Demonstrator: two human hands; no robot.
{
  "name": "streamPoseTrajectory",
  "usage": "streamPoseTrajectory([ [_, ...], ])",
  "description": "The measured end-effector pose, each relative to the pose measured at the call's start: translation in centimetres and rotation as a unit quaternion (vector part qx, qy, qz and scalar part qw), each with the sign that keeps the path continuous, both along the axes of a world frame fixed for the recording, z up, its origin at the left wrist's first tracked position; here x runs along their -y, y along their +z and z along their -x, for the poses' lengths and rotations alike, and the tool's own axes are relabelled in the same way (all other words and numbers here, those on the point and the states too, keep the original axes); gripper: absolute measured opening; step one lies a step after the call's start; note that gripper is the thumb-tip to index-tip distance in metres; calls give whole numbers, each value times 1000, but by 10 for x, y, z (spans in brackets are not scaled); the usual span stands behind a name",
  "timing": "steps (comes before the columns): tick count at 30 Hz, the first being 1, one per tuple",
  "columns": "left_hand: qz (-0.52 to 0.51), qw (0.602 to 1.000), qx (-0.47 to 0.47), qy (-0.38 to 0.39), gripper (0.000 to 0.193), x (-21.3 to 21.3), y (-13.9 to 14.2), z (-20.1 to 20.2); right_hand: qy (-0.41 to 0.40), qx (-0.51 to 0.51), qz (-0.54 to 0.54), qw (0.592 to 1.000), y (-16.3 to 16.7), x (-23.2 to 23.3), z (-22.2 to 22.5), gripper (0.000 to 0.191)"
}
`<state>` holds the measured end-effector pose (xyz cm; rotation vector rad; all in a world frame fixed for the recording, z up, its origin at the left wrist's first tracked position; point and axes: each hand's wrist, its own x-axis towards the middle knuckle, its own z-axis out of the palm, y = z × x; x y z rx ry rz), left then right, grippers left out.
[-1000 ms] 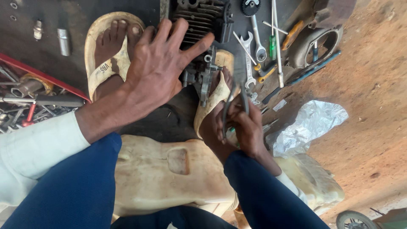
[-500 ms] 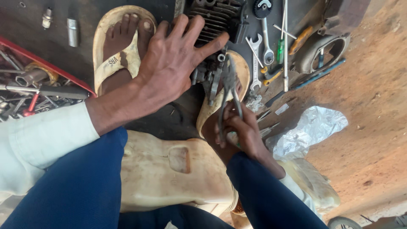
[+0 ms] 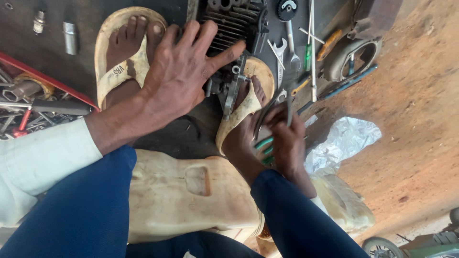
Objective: The person sits on the ground repairing a small engine, working on the crankcase and flywheel area. They use pliers to grip and turn parts inside the engine housing, then use a screwdriver and a wrench on bolts, repositioning the engine block by hand between steps.
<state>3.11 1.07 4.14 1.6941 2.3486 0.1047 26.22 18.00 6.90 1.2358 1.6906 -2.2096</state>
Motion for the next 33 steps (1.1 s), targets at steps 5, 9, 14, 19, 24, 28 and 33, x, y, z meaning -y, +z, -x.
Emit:
streamPoseTrajectory([
  [5,23,1000,-12,-12,115,0,4,1,-27,-72,-218,973,-45,-41,5,27],
  [9,-13,990,139,10,119,7,9,11,-39,17,-356,934,-79,-70,22,26],
  [14,-52,965,252,52,99,19,15,25,-13,101,-433,896,-77,-73,36,31],
  [19,-99,951,281,86,72,23,15,29,64,95,-616,779,-74,-69,49,33],
  [24,-122,948,282,83,57,21,16,27,82,79,-622,775,-78,-79,76,27],
  [28,-147,947,278,59,47,12,19,30,65,58,-582,808,-70,-79,80,23],
  [33,-248,953,167,-46,44,-9,39,27,-107,54,-266,956,5,-45,64,23],
])
